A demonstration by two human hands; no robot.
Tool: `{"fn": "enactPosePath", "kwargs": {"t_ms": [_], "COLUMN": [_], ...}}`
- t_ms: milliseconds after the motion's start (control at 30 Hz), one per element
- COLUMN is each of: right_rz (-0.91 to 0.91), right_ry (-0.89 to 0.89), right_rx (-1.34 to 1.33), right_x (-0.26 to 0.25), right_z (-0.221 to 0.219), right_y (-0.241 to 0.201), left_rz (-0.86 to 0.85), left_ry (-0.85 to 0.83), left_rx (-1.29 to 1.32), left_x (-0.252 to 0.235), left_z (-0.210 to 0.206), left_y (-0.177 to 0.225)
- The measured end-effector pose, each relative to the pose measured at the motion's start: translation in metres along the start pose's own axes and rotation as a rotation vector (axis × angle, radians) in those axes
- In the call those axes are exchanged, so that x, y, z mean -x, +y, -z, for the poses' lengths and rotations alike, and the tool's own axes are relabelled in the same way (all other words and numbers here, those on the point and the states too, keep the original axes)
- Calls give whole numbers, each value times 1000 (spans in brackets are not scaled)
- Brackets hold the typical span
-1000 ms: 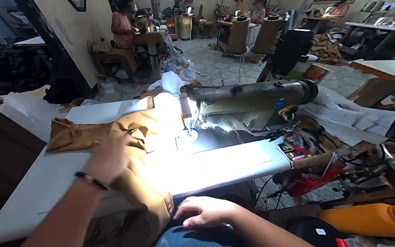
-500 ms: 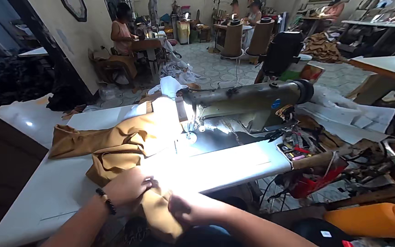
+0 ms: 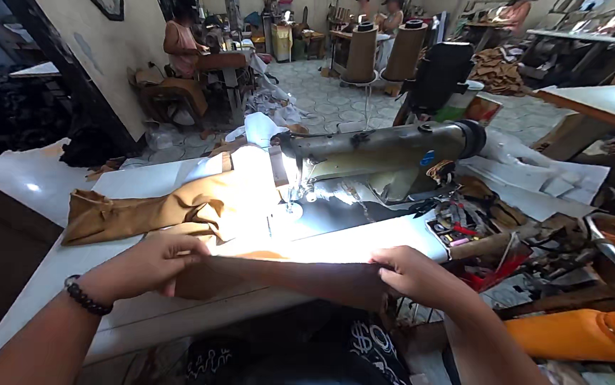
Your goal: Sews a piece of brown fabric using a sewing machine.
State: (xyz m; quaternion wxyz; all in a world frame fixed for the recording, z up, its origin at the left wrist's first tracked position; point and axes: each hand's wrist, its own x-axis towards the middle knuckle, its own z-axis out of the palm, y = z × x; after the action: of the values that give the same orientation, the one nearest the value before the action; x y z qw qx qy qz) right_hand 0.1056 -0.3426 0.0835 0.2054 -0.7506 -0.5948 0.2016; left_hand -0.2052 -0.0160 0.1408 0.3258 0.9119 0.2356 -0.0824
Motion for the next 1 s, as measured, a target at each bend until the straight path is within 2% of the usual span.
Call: {"fn": "enactPosePath", "kwargs": {"t_ms": [67,100,133,233,267,333,400,467,533,567,633,733,800,867,1000], "right_rz": [33,18,4,-146,-210,-278,-159,-33,60,33,-29,68,163,232,333], "right_ry": [-148,-230,-258,-122,-70,-67,-19,49,154,135,94,246,400,445,428], "right_rx": [-38,-89,-174,-543,-536,-367,-117,30,126,141,180,254,268,234,177], "right_x": [-4,-12,-22,-74,-90,-104,-97,-90,-87,-89,-94,-94,-93,-92,-94], "right_z": [-2,-3,-8,-54,-73,-102,-122,-137,-149,-149,-148,-156,-163,-165,-162], "right_y": [-2,-9,-15,-34,-37,-44,-38,-25,-17,-20,-26,-22,-15,-11,-8], "left_rz": [175,200,190,81,65,86,112,18,-30,-81,-127,-190,-371,-515,-473], "left_ry": [-282,-285,-173,448,515,486,370,260,261,283,210,154,283,378,380], "left_rx": [-50,-125,-231,-431,-446,-461,-451,-530,-591,-602,-570,-551,-533,-490,-426], "left_x": [-11,-17,-24,-59,-72,-87,-88,-103,-119,-126,-130,-123,-110,-91,-38], "left_z": [13,21,30,41,37,4,-53,-104,-132,-135,-122,-110,-115,-127,-133], "left_y": [-3,-5,-5,-11,-5,12,18,-5,-28,-39,-50,-52,-54,-53,-74]}}
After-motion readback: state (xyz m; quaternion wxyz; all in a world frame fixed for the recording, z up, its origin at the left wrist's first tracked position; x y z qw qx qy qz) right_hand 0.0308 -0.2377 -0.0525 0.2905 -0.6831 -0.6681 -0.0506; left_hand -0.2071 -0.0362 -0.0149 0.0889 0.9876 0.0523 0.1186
